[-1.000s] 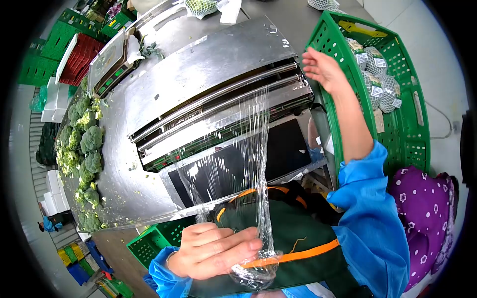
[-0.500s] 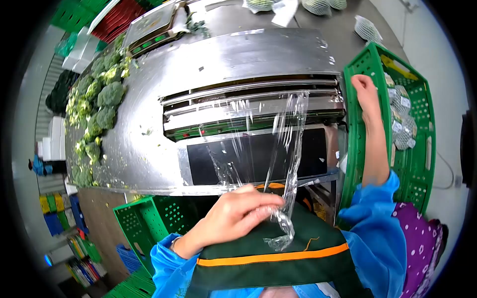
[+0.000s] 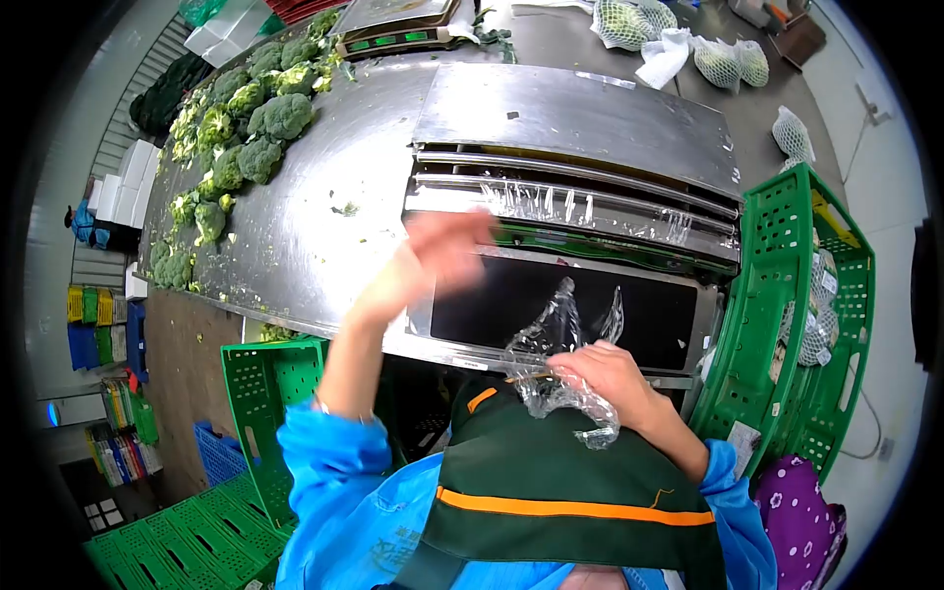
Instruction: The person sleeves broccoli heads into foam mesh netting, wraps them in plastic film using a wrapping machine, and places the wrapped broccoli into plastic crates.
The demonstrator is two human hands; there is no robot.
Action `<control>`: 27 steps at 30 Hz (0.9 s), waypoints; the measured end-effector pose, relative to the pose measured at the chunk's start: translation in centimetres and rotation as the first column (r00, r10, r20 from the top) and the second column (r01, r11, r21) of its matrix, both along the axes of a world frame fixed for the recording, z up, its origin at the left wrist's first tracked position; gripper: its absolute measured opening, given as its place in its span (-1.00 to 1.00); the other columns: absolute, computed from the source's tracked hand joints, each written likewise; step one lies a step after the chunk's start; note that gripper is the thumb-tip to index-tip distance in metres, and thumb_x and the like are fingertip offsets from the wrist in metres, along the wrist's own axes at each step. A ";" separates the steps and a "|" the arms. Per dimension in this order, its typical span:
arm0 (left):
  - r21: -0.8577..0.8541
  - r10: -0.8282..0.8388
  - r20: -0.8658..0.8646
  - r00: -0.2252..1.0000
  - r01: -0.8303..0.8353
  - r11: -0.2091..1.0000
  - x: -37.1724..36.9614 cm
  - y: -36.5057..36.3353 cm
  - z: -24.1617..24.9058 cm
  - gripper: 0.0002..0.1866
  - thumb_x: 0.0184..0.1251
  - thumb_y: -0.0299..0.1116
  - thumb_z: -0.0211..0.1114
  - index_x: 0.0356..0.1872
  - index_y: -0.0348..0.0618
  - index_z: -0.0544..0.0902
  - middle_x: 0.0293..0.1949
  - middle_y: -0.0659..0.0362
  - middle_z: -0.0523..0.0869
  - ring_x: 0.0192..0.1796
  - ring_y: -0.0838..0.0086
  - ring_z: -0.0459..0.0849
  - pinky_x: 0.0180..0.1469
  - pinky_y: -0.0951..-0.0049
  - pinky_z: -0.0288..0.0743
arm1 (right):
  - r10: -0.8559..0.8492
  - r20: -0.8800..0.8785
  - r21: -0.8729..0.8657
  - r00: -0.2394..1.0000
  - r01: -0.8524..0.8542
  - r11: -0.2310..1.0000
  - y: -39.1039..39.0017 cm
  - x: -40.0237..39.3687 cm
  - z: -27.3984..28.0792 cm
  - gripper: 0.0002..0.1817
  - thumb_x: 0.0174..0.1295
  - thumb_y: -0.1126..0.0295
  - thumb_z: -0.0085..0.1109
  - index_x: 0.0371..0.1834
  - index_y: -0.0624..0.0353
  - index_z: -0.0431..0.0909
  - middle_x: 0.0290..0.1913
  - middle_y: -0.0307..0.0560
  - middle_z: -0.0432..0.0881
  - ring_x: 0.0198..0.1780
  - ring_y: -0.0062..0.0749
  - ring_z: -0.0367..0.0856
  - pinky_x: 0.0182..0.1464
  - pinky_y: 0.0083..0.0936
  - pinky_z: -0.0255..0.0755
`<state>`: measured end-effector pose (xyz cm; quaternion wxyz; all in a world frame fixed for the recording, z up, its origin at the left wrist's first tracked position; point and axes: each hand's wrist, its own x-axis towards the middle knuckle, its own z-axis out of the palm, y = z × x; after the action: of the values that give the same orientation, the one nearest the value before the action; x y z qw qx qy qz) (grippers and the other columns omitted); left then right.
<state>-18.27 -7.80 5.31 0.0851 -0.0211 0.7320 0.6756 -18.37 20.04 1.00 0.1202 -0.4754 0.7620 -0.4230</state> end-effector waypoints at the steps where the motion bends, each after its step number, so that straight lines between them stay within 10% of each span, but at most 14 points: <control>1: -0.137 0.417 0.067 0.907 -0.406 0.904 -2.3 -1.7 0.1 -0.57 0.26 -0.16 0.10 0.06 -0.21 0.49 -0.09 0.21 0.59 -0.10 0.48 0.52 -0.07 0.49 0.35 | 0.013 0.034 -0.008 0.999 -0.013 1.000 -0.1 0.5 0.4 -0.84 0.14 0.43 0.09 -0.21 0.14 0.52 -0.46 -0.15 0.57 -0.43 -0.32 0.55 -0.35 -0.48 0.35; 2: -0.195 0.562 -0.182 0.807 -0.590 0.784 -5.2 -5.4 -3.2 -0.55 0.24 -0.12 0.12 0.05 -0.21 0.50 -0.09 0.20 0.60 -0.09 0.47 0.53 -0.06 0.46 0.35 | 0.025 0.066 -0.016 0.997 -0.024 1.000 -0.2 1.0 0.8 -0.82 0.13 0.43 0.09 -0.19 0.14 0.52 -0.44 -0.15 0.58 -0.41 -0.32 0.56 -0.34 -0.48 0.35; 7: -0.026 0.588 0.325 0.741 -0.614 0.789 -11.0 -11.5 -9.2 -0.73 0.24 -0.07 0.16 -0.24 -0.01 0.60 -0.40 0.36 0.61 -0.35 0.63 0.47 -0.23 0.51 0.30 | 0.054 0.086 0.100 0.995 -0.062 0.993 0.0 1.9 1.9 -0.64 0.00 0.41 0.14 -0.07 0.13 0.47 -0.29 -0.10 0.59 -0.29 -0.27 0.57 -0.29 -0.46 0.36; 16: 0.278 0.482 0.416 0.771 -0.612 0.740 -11.4 -11.7 -9.9 -0.78 0.11 -0.23 0.30 -0.25 -0.04 0.57 -0.37 0.38 0.57 -0.36 0.66 0.39 -0.27 0.57 0.26 | -0.125 0.113 -0.010 0.986 0.126 0.992 -1.5 2.7 1.4 -0.67 -0.08 0.50 0.20 -0.16 0.21 0.53 -0.41 -0.09 0.55 -0.46 -0.23 0.53 -0.41 -0.47 0.43; 21: 0.021 0.533 0.311 0.787 -0.567 0.824 -7.9 -12.1 -9.2 -0.72 0.07 -0.34 0.32 -0.17 -0.13 0.57 -0.31 0.33 0.56 -0.28 0.61 0.43 -0.22 0.51 0.28 | -0.250 0.085 0.148 0.965 0.235 0.961 -0.4 2.8 2.2 -0.70 -0.02 0.45 0.16 -0.14 0.14 0.56 -0.42 -0.13 0.51 -0.47 -0.24 0.53 -0.44 -0.47 0.42; 27: -0.130 0.440 -0.373 0.817 -0.516 0.847 -8.6 -9.7 -5.8 -0.76 0.23 -0.43 0.19 -0.09 -0.21 0.50 -0.22 0.27 0.55 -0.17 0.63 0.48 -0.11 0.63 0.37 | -0.589 -0.030 0.501 0.808 0.522 0.691 8.6 2.6 4.2 -0.71 0.03 0.34 0.15 -0.14 0.12 0.54 -0.34 -0.07 0.49 -0.32 -0.12 0.52 -0.27 -0.38 0.43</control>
<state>-26.85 -17.50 -0.49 -0.2146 -0.1016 0.7780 0.5816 -15.74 28.66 5.24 0.1523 -0.1467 0.9408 -0.2648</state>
